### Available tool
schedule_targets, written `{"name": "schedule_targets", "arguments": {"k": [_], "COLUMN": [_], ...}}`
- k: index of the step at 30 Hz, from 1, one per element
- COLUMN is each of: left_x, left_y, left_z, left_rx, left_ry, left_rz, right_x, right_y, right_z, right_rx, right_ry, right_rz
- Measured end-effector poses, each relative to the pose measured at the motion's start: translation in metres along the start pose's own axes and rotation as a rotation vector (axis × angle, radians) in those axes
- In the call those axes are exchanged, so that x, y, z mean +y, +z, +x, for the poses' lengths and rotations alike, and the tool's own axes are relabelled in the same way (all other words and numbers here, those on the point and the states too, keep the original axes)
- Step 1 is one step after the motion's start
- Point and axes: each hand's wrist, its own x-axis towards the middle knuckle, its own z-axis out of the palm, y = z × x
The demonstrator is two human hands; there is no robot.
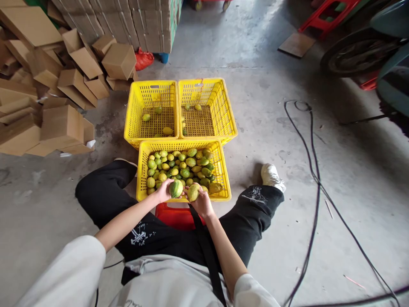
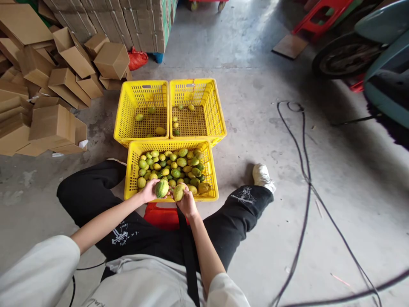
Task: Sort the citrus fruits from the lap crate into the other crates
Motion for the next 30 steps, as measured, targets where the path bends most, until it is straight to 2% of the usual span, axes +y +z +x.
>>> {"name": "schedule_targets", "arguments": {"k": [4,10,20,25,30], "left_x": [0.0,-0.002,0.0,-0.003,-0.004], "left_y": [-0.002,-0.003,-0.006,-0.006,-0.012], "left_z": [0.003,0.005,0.005,0.007,0.011], "left_rx": [-0.025,-0.058,-0.064,-0.086,-0.117], "left_ry": [-0.009,0.001,-0.023,-0.004,-0.036], "left_rz": [-0.037,-0.128,-0.141,-0.107,-0.043], "right_x": [-0.001,0.003,0.002,0.004,0.006], "right_y": [0.001,0.001,-0.009,-0.007,-0.008], "right_z": [-0.004,-0.005,0.003,0.001,0.003], "right_rx": [0.02,-0.008,-0.002,0.044,0.077], "right_ry": [-0.022,0.045,0.096,0.001,0.017], "right_rz": [-0.068,-0.17,-0.013,-0.073,-0.095]}}
